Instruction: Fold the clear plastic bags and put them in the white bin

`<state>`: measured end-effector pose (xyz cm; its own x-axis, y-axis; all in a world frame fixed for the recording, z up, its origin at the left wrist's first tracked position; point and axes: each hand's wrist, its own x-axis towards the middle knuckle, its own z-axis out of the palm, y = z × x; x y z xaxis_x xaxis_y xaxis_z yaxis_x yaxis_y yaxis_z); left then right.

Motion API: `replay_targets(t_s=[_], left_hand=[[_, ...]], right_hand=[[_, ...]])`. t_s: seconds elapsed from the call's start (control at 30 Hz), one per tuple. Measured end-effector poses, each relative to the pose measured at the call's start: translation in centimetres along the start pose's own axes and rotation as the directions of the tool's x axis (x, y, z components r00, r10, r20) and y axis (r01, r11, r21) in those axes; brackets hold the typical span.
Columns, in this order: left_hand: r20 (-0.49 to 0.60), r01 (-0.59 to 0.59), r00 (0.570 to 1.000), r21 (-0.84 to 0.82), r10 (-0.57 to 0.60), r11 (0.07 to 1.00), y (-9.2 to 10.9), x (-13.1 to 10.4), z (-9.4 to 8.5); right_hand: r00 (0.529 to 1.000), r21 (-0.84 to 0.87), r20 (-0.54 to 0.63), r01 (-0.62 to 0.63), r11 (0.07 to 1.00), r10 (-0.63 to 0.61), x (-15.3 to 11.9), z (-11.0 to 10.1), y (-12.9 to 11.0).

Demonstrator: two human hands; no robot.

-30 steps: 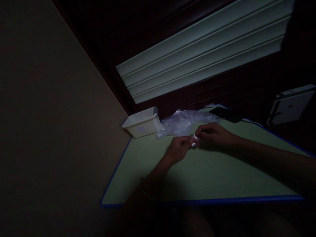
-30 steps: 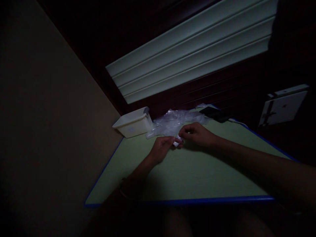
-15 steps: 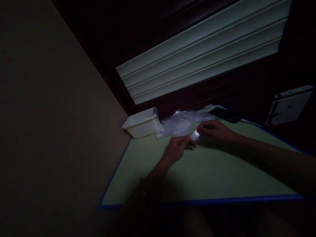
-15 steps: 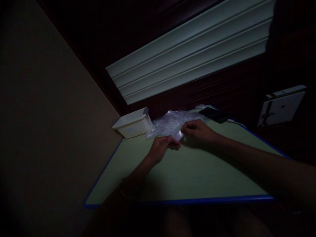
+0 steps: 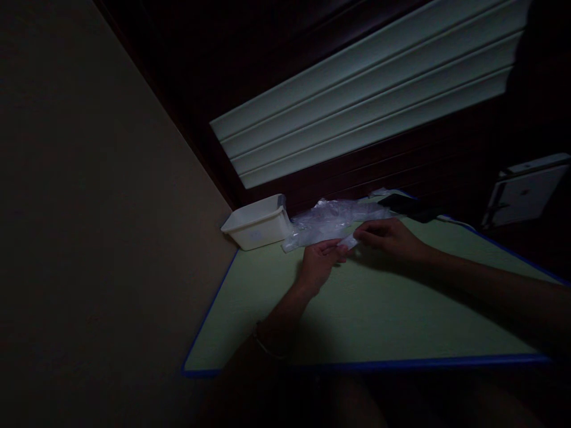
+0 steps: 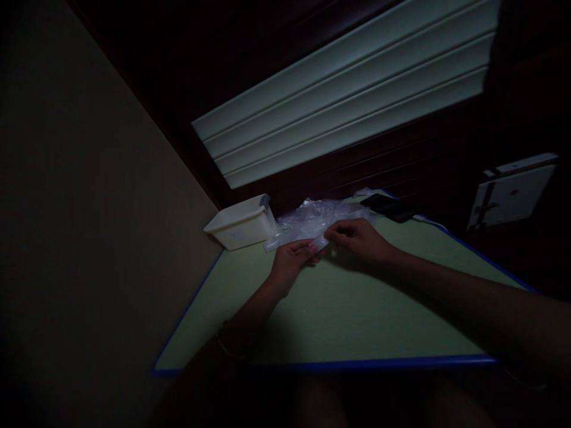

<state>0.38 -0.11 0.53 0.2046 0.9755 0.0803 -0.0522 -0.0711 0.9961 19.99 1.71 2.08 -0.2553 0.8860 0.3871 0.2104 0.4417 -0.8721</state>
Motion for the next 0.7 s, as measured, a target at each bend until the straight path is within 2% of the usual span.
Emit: replay_targets(t_s=[0.17, 0.37, 0.5, 0.6, 0.7], left_hand=[[-0.039, 0.024, 0.999, 0.002, -0.024, 1.000, 0.0, -0.3, 0.1], [-0.087, 0.030, 0.996, -0.002, -0.030, 1.000, 0.5, -0.2, -0.1], [-0.151, 0.007, 0.988, 0.018, -0.004, 1.000, 1.0, 0.0, -0.6], [-0.201, -0.052, 0.977, 0.069, 0.065, 0.996, 1.5, 0.5, -1.5], [-0.238, -0.126, 0.959, 0.138, 0.156, 0.982, 3.1, 1.6, -3.6]], right_hand=[[1.000, -0.016, -0.001, 0.012, 1.000, -0.012, -0.2, 0.1, -0.1], [0.999, 0.012, -0.033, -0.039, 0.999, 0.040, 0.2, 0.0, 1.0], [0.997, -0.048, -0.023, -0.078, 0.996, 0.077, 0.1, 0.1, 1.2], [0.996, -0.072, 0.007, -0.090, 0.993, 0.091, -0.2, 0.1, 0.9], [0.996, -0.083, 0.030, -0.077, 0.994, 0.079, -0.4, 0.0, 0.8]])
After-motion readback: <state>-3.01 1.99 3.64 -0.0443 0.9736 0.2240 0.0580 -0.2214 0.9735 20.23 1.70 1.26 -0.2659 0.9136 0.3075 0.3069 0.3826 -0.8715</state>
